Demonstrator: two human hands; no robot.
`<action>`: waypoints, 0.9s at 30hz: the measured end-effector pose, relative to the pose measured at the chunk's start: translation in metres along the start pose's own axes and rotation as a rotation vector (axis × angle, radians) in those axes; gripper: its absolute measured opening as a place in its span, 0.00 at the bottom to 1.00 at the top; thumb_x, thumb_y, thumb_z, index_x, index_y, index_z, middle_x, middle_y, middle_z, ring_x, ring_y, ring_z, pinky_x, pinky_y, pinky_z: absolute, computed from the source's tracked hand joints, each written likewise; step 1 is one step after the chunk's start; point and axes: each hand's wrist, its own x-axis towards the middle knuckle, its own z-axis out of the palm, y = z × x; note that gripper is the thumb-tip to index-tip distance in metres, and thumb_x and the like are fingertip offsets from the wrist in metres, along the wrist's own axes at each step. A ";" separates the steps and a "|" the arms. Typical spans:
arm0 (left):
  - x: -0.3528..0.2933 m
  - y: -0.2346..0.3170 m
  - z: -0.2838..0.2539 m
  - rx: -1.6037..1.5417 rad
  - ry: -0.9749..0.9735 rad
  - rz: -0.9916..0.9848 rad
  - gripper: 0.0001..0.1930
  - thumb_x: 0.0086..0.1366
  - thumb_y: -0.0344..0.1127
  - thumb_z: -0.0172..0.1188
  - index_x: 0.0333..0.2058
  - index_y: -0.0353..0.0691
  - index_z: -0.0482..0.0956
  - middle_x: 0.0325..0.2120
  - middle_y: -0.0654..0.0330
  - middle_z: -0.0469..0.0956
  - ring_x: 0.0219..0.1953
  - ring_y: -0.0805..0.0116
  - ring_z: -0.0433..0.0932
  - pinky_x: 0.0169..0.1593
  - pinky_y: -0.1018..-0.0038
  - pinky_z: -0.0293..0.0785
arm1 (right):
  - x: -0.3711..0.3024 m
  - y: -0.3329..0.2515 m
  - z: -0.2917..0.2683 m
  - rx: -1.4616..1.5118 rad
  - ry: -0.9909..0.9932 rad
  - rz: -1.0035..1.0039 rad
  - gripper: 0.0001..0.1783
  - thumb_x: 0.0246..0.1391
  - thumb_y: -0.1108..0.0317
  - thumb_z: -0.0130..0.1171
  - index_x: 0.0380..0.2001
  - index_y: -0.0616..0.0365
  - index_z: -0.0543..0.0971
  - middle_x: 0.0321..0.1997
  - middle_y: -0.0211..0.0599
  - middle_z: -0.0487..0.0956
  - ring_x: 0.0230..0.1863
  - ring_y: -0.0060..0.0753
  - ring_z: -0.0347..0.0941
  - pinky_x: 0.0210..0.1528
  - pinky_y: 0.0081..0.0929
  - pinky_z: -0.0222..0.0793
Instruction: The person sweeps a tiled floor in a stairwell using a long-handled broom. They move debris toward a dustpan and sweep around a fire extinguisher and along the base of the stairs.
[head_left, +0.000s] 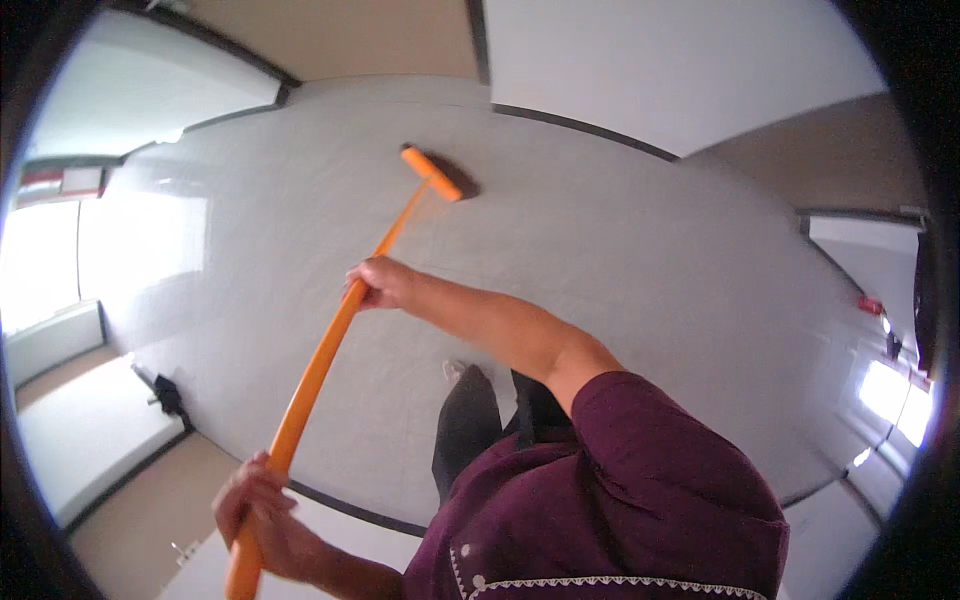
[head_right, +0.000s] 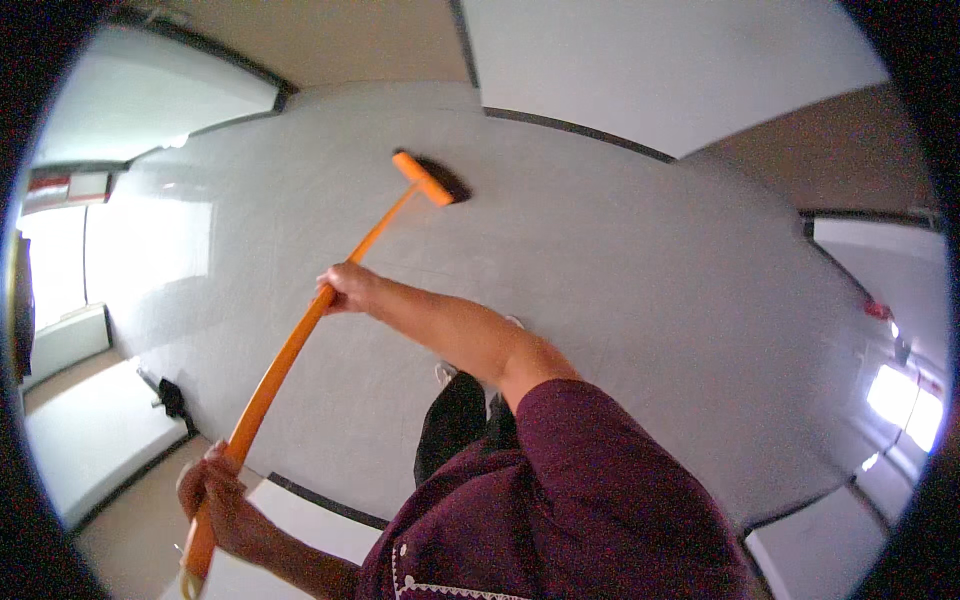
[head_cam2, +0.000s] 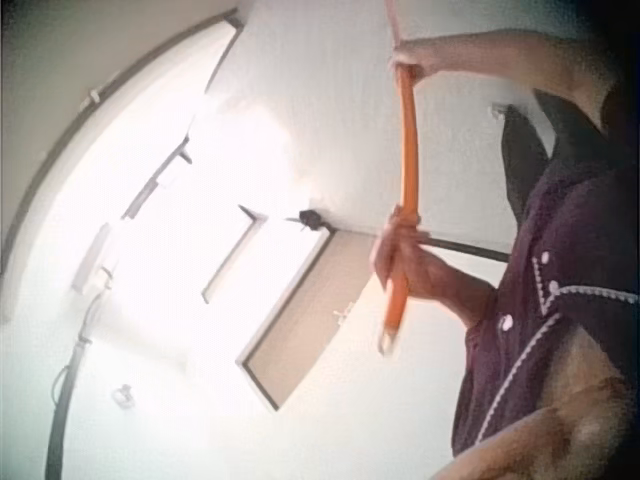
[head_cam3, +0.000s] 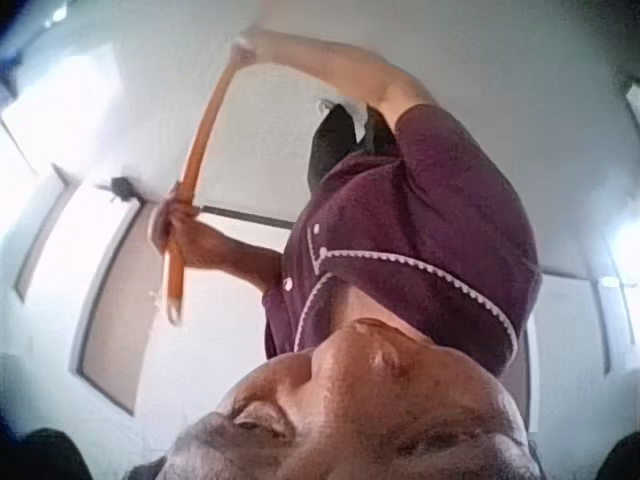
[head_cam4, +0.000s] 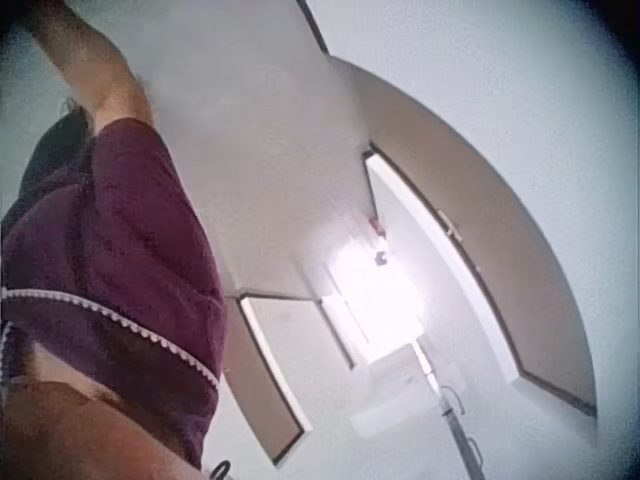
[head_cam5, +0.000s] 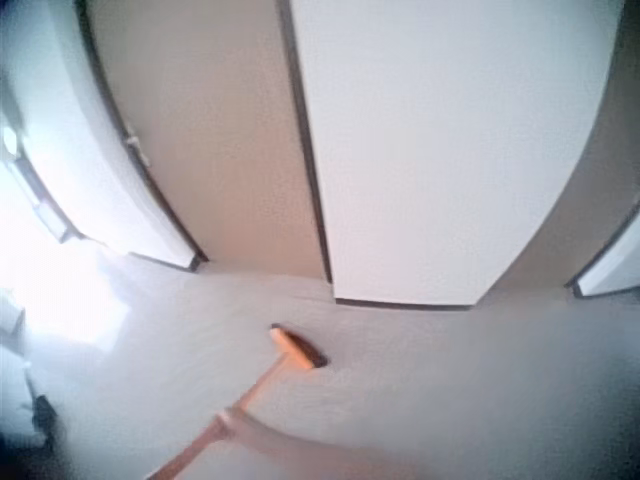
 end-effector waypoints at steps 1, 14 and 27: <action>0.003 0.017 -0.013 0.075 -0.135 0.130 0.10 0.59 0.31 0.51 0.39 0.36 0.70 0.25 0.55 0.74 0.28 0.66 0.75 0.39 0.70 0.72 | 0.010 0.013 0.029 0.052 -0.049 0.081 0.06 0.51 0.70 0.47 0.26 0.63 0.69 0.31 0.41 0.73 0.34 0.41 0.74 0.38 0.38 0.74; -0.036 -0.117 -0.154 -0.905 0.116 -0.353 0.13 0.57 0.35 0.51 0.41 0.43 0.66 0.23 0.64 0.67 0.24 0.70 0.64 0.30 0.68 0.65 | -0.099 0.097 0.017 0.223 0.299 0.223 0.11 0.50 0.73 0.49 0.35 0.70 0.68 0.40 0.53 0.72 0.43 0.41 0.71 0.50 0.35 0.67; 0.071 -0.159 -0.211 -0.474 0.062 -0.284 0.10 0.46 0.31 0.61 0.26 0.32 0.73 0.16 0.54 0.74 0.16 0.66 0.73 0.34 0.62 0.71 | 0.088 0.147 0.046 0.241 0.289 0.257 0.07 0.46 0.75 0.49 0.30 0.67 0.66 0.33 0.44 0.70 0.39 0.42 0.71 0.47 0.38 0.69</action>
